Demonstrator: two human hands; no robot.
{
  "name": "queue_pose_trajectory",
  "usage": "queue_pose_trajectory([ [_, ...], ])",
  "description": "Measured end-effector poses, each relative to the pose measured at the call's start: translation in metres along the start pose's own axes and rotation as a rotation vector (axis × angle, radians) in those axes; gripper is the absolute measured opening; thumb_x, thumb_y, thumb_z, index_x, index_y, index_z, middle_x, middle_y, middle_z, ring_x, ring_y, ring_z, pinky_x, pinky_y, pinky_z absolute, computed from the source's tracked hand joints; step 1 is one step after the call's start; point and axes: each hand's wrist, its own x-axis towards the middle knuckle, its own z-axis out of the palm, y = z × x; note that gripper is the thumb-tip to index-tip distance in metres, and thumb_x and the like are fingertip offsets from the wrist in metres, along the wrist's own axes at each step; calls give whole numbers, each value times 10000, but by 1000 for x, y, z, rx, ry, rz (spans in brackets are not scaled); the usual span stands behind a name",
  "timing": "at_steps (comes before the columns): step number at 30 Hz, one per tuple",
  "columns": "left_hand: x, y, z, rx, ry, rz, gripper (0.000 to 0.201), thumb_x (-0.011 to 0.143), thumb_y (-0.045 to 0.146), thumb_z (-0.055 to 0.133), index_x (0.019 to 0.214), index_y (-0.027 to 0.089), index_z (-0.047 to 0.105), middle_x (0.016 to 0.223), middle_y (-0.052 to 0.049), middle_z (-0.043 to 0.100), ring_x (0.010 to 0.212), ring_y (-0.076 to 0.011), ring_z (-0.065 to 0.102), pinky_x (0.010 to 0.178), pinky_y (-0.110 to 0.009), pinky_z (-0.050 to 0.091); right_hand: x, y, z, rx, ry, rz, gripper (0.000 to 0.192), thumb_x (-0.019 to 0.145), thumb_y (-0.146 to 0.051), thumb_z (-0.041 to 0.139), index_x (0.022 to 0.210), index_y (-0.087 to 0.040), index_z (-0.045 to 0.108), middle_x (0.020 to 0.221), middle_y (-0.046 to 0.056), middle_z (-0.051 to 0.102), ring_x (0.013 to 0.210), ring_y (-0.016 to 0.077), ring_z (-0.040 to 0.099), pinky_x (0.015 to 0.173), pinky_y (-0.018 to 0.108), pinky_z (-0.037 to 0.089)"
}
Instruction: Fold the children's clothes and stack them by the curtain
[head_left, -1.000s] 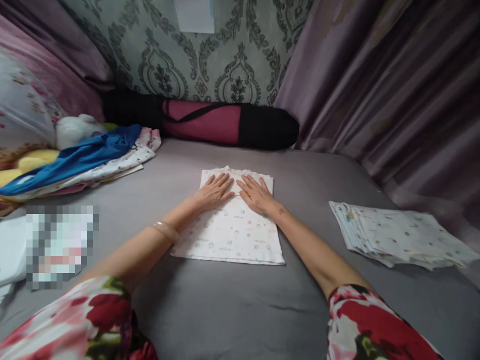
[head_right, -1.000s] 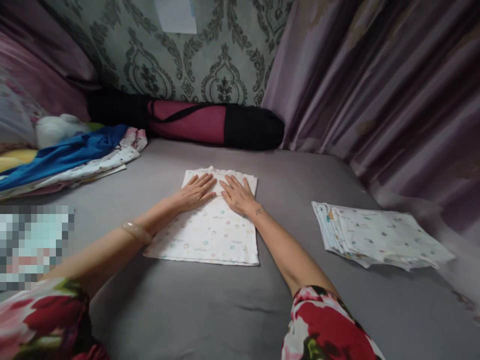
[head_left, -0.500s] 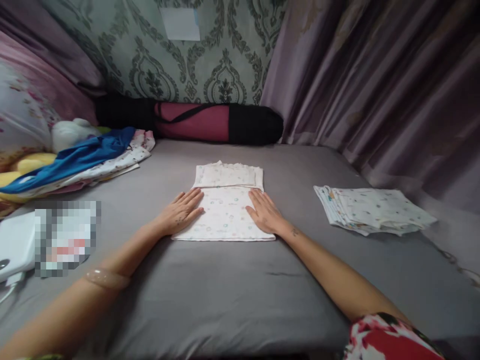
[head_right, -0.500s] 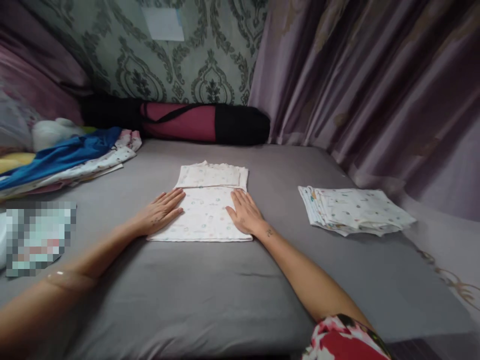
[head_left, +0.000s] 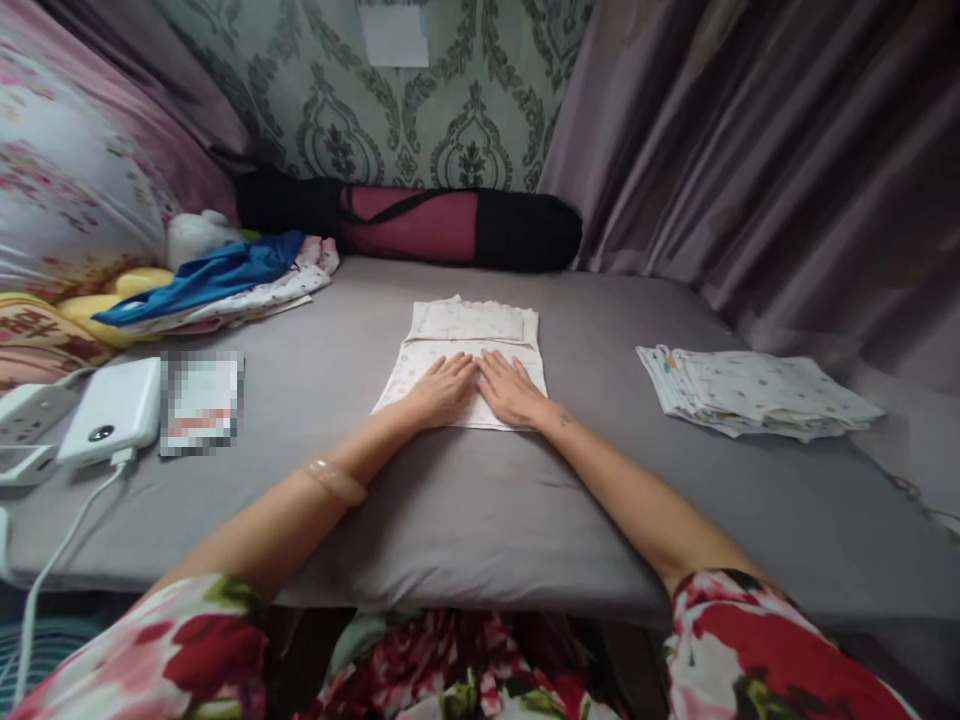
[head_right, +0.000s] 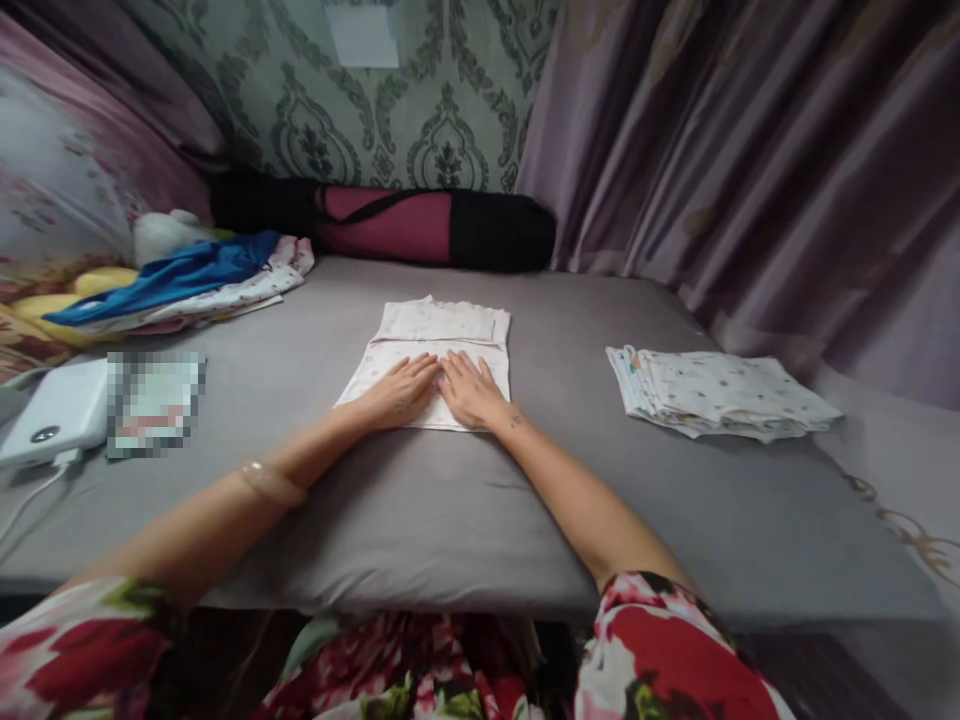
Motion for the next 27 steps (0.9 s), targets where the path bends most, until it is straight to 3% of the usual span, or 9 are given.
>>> queue_pose_trajectory([
  [3, 3, 11, 9, -22, -24, -56, 566, 1015, 359, 203, 1498, 81, 299, 1570, -152, 283, 1470, -244, 207, 1191, -434, 177, -3, -5, 9, -21, 5, -17, 598, 998, -379, 207, 1524, -102, 264, 1606, 100, 188, 1487, 226, 116, 1205, 461, 53],
  [11, -43, -41, -2, -53, -104, -155, 656, 995, 548, 168, 1538, 188, 246, 1610, -78, 159, 1489, -249, 113, 1194, -455, 119, -46, 28, 2, -37, -27, -72, 596, 1006, -450, 205, 1531, -177, 270, 1603, 102, 178, 1484, 250, 118, 1199, 508, 111],
  [19, -73, -66, -7, -86, -187, -171, 654, 990, 554, 117, 1552, 226, 178, 1617, -24, 94, 1495, -229, 52, 1199, -450, 75, -80, 51, -2, 6, -77, -99, 583, 1011, -439, 206, 1551, -221, 198, 1608, 52, 171, 1484, 226, 113, 1209, 492, 113],
  [23, -89, -77, -10, -101, -217, -149, 637, 995, 529, 87, 1554, 232, 163, 1617, -11, 102, 1495, -228, 55, 1198, -468, 74, -97, 62, -4, 22, -64, -109, 559, 1017, -412, 196, 1549, -242, 199, 1603, 33, 199, 1482, 212, 130, 1207, 505, 118],
  [27, -106, -90, -9, -104, -184, -118, 631, 995, 549, 118, 1534, 251, 259, 1602, -20, 209, 1488, -248, 125, 1194, -478, 131, -114, 70, -6, 64, -35, -113, 516, 1018, -415, 240, 1517, -298, 294, 1580, 20, 276, 1470, 225, 194, 1190, 541, 165],
])
